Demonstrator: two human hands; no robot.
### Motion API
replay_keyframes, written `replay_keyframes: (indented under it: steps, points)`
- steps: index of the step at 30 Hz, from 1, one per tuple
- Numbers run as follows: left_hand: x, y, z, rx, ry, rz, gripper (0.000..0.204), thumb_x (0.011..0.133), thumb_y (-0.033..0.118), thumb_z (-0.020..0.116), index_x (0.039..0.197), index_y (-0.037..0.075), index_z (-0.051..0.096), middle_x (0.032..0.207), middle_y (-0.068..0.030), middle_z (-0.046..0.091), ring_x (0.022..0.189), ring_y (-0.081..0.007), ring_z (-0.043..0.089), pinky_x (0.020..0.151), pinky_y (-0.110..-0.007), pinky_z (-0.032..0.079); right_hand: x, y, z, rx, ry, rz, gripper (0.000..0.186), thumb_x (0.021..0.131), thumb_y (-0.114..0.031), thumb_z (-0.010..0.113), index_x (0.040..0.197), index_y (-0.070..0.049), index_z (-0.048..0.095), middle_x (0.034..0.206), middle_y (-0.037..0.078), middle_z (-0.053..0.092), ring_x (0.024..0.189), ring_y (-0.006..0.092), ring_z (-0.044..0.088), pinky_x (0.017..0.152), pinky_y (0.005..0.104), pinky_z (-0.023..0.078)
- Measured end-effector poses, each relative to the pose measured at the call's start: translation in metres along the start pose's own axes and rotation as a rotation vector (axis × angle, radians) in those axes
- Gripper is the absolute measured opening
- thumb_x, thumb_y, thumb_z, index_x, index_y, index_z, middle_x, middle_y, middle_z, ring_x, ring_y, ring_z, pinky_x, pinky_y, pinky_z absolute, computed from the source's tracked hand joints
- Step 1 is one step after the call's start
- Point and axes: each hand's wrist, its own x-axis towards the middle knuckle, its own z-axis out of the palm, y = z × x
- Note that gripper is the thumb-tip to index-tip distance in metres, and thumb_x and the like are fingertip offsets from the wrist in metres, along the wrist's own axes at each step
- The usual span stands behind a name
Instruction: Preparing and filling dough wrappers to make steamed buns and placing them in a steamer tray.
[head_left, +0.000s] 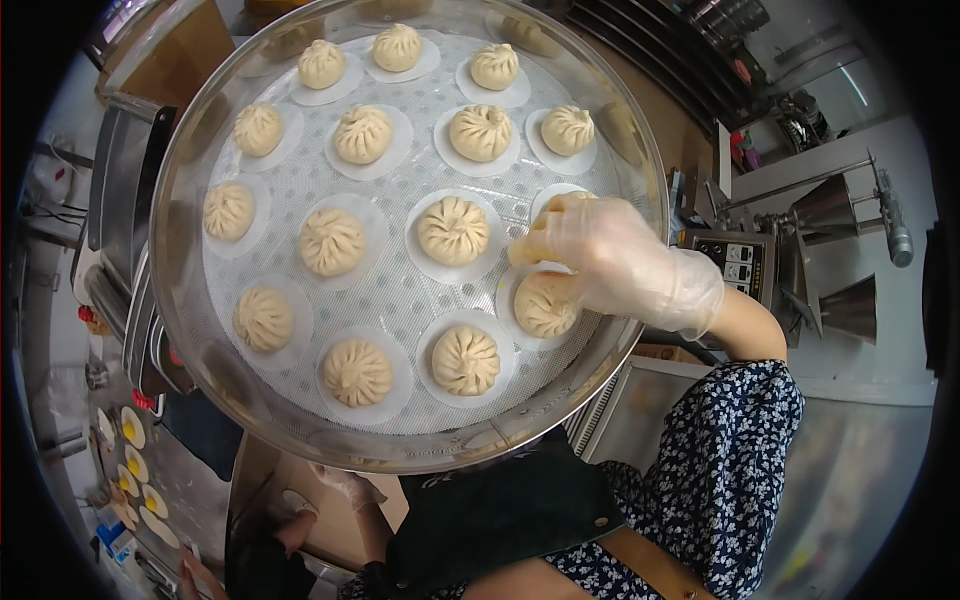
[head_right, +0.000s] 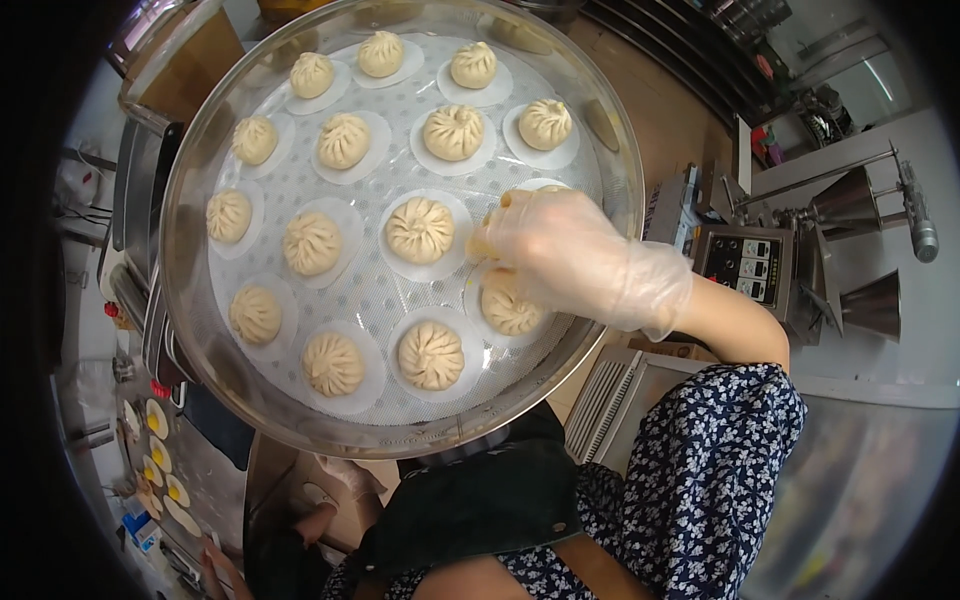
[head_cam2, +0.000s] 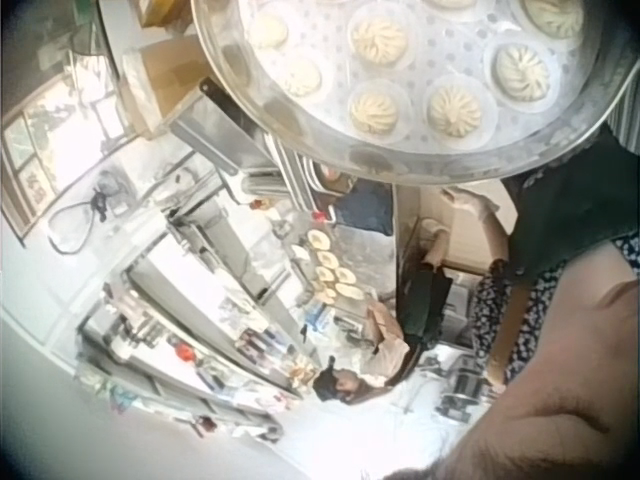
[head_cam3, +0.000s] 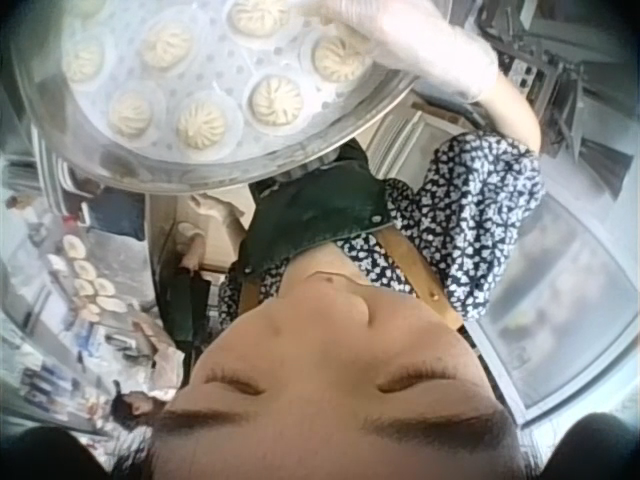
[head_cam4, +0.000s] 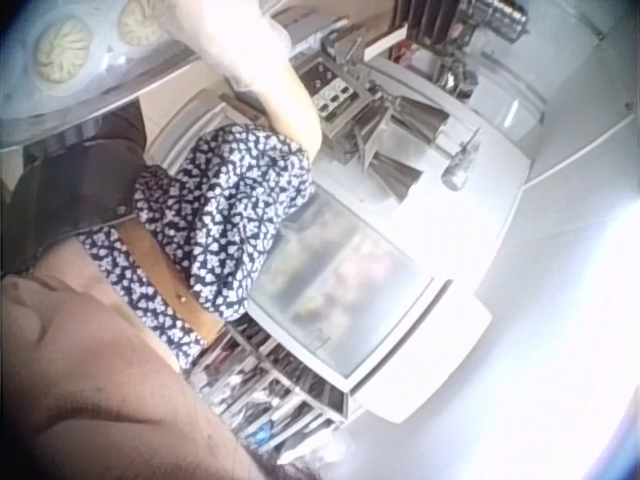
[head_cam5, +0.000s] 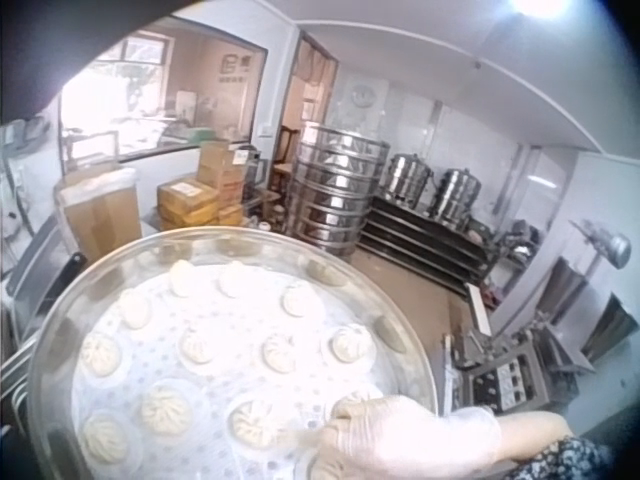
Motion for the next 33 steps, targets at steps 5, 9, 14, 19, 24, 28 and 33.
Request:
replay_keyframes:
  steps: [5,9,14,19,24,28,33]
  points:
    - [0.001,-0.002,-0.002,-0.002,0.038,-0.066,0.062,0.101,0.047,0.039,0.154,0.014,0.031,0.153,-0.0069,0.038,0.136,-0.0279,0.040,0.112,-0.045,0.035,0.015,-0.018,0.025,-0.089,-0.115,0.124,0.022,0.072,-0.029,0.075,0.076,-0.008,0.070,0.073,0.011,0.065,0.073,0.0304,0.065,0.065,0.0409,0.052]
    - [0.000,-0.001,0.004,0.012,0.049,-0.092,0.062,0.101,0.048,0.037,0.153,0.014,0.029,0.157,-0.0068,0.033,0.139,-0.0279,0.038,0.114,-0.045,0.032,0.029,-0.017,0.034,-0.256,-0.324,0.239,0.016,0.069,-0.016,0.075,0.076,-0.003,0.069,0.076,0.016,0.067,0.076,0.0317,0.068,0.066,0.0410,0.055]
    - [0.017,-0.022,-0.013,0.047,0.105,-0.027,0.048,0.103,0.036,0.043,0.143,0.010,0.041,0.146,-0.0086,0.045,0.130,-0.0263,0.046,0.109,-0.041,0.037,0.035,-0.013,0.045,-0.168,-0.403,0.337,0.013,0.063,-0.003,0.074,0.075,0.000,0.070,0.076,0.019,0.067,0.076,0.0333,0.070,0.066,0.0404,0.056]
    - [0.053,-0.061,-0.034,-0.108,0.045,0.069,0.035,0.102,0.026,0.050,0.131,0.006,0.053,0.125,-0.0074,0.059,0.114,-0.0220,0.055,0.103,-0.036,0.043,0.036,-0.009,0.038,-0.126,-0.416,0.458,0.011,0.075,-0.016,0.071,0.082,-0.008,0.072,0.080,0.012,0.070,0.077,0.0316,0.068,0.069,0.0405,0.054]
    - [0.049,-0.052,-0.032,0.027,0.071,0.150,0.039,0.104,0.034,0.050,0.128,0.003,0.052,0.128,-0.0113,0.060,0.117,-0.0246,0.057,0.105,-0.039,0.042,0.026,0.014,-0.009,0.082,0.006,0.611,0.012,0.079,-0.011,0.072,0.088,-0.003,0.073,0.080,0.011,0.072,0.072,0.0210,0.068,0.071,0.0298,0.054]
    - [0.061,-0.058,-0.039,0.056,0.102,0.151,0.039,0.105,0.030,0.048,0.132,0.002,0.051,0.127,-0.0133,0.060,0.116,-0.0237,0.057,0.104,-0.038,0.044,0.019,0.060,-0.047,0.128,0.293,0.681,0.015,0.082,-0.010,0.070,0.093,-0.001,0.072,0.086,0.013,0.071,0.077,0.0212,0.067,0.074,0.0305,0.052]
    - [0.068,-0.053,-0.045,-0.010,-0.040,0.146,0.049,0.103,0.035,0.048,0.141,0.005,0.045,0.135,-0.0129,0.056,0.121,-0.0260,0.054,0.106,-0.041,0.041,0.019,0.064,-0.038,0.101,0.203,0.677,0.012,0.082,-0.009,0.070,0.091,-0.002,0.072,0.086,0.012,0.072,0.079,0.0222,0.069,0.076,0.0310,0.054]
